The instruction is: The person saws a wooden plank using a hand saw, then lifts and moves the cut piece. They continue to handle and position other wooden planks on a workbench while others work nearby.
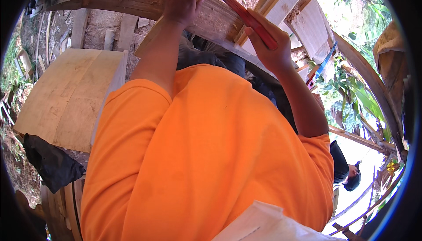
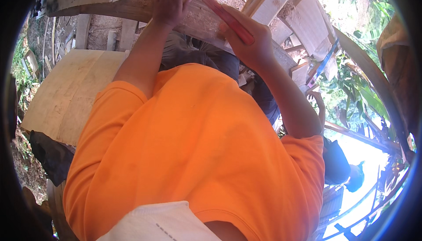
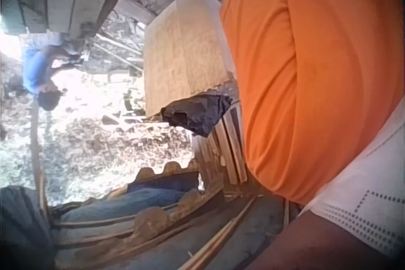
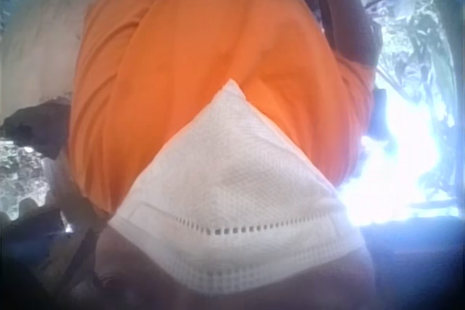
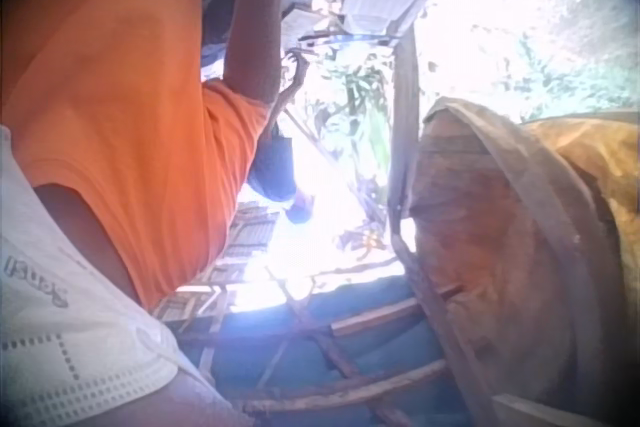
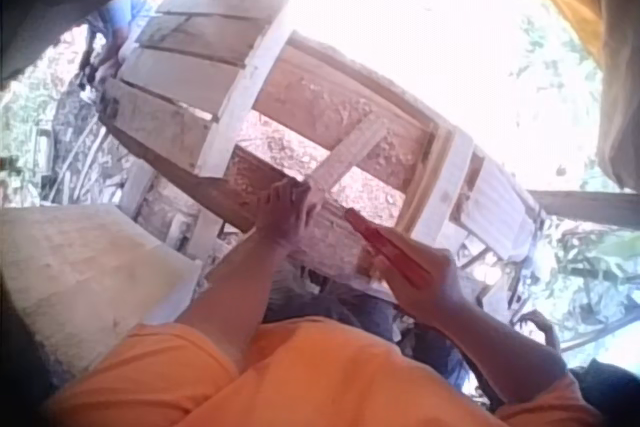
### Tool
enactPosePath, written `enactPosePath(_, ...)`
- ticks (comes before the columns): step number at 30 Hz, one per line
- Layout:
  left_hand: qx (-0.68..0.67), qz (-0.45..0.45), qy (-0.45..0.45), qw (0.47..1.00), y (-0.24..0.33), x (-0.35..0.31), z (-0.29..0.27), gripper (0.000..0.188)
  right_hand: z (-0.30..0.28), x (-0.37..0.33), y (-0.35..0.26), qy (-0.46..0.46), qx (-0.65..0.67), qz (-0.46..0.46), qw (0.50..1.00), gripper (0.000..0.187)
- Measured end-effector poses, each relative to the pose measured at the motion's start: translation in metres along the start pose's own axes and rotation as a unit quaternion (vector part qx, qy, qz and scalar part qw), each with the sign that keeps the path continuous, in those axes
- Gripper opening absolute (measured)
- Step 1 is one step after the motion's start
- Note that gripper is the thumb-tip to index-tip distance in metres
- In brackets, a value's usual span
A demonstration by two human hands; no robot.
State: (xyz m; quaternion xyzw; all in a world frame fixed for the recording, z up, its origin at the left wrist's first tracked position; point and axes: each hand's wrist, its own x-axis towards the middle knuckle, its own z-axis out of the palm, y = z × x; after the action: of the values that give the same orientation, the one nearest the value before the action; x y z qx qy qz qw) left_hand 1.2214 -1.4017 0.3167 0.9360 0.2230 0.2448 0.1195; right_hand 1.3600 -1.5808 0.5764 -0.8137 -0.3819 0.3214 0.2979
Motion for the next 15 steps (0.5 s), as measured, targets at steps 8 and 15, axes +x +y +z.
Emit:
enactPosePath(8,0.003,-0.021,-0.019,1.000,0.002,0.002,-0.002,0.061,-0.002,-0.007,-0.005,-0.006,-0.006,0.001,1.000,0.045)
enactPosePath(15,0.014,-0.025,-0.030,0.999,0.003,0.002,0.000,0.060,0.004,0.000,-0.013,0.012,0.019,-0.001,1.000,0.044)
